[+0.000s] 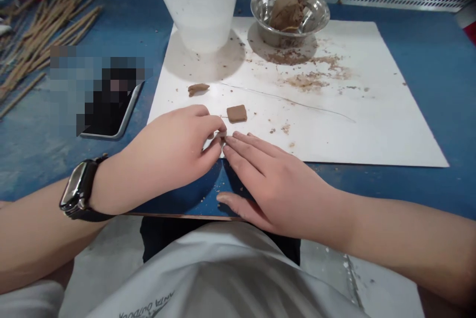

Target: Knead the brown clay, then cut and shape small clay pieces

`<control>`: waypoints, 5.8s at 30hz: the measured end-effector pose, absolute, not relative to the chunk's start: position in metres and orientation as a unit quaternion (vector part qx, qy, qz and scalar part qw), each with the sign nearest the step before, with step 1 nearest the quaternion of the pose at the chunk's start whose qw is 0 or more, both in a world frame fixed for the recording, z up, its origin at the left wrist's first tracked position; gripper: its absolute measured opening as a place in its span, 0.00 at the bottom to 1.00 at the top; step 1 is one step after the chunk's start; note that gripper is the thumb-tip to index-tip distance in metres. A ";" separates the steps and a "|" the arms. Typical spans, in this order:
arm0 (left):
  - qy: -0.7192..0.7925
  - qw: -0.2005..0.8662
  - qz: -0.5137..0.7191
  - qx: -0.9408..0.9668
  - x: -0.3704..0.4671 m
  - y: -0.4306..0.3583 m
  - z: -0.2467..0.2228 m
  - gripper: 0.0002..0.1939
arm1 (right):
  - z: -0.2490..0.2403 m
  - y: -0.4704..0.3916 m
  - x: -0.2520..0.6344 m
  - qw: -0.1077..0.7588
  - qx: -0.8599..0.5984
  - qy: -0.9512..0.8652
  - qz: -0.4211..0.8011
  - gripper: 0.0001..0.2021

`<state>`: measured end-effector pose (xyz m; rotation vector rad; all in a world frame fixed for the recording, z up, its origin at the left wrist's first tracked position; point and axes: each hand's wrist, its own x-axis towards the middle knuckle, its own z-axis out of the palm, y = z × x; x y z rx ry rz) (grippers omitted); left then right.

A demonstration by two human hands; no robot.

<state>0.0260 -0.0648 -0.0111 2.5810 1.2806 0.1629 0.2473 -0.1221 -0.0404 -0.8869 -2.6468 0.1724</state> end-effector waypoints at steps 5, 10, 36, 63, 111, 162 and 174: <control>0.433 0.142 0.063 0.888 0.027 -0.063 -0.011 0.14 | -0.040 -0.108 0.252 0.215 -0.301 -0.926 0.075 0.23; 0.384 0.174 0.115 0.899 0.030 -0.062 -0.017 0.16 | -0.037 -0.091 0.270 0.219 -0.382 -0.896 0.051 0.16; 0.382 0.177 0.144 0.895 0.037 -0.051 -0.027 0.07 | -0.048 -0.079 0.271 0.211 -0.404 -0.886 0.090 0.12; 0.475 0.170 0.094 0.858 0.027 -0.043 -0.012 0.08 | -0.052 -0.095 0.259 0.124 -0.277 -0.950 0.074 0.53; 0.376 0.184 0.109 0.901 0.033 -0.047 -0.016 0.12 | -0.050 -0.070 0.279 0.215 -0.361 -0.903 0.086 0.13; 0.410 0.257 0.159 0.861 0.034 -0.050 -0.020 0.11 | -0.053 -0.075 0.274 0.260 -0.373 -0.886 0.092 0.11; 0.413 0.284 0.189 0.845 0.036 -0.050 -0.018 0.11 | -0.049 -0.076 0.277 0.287 -0.387 -0.869 0.113 0.09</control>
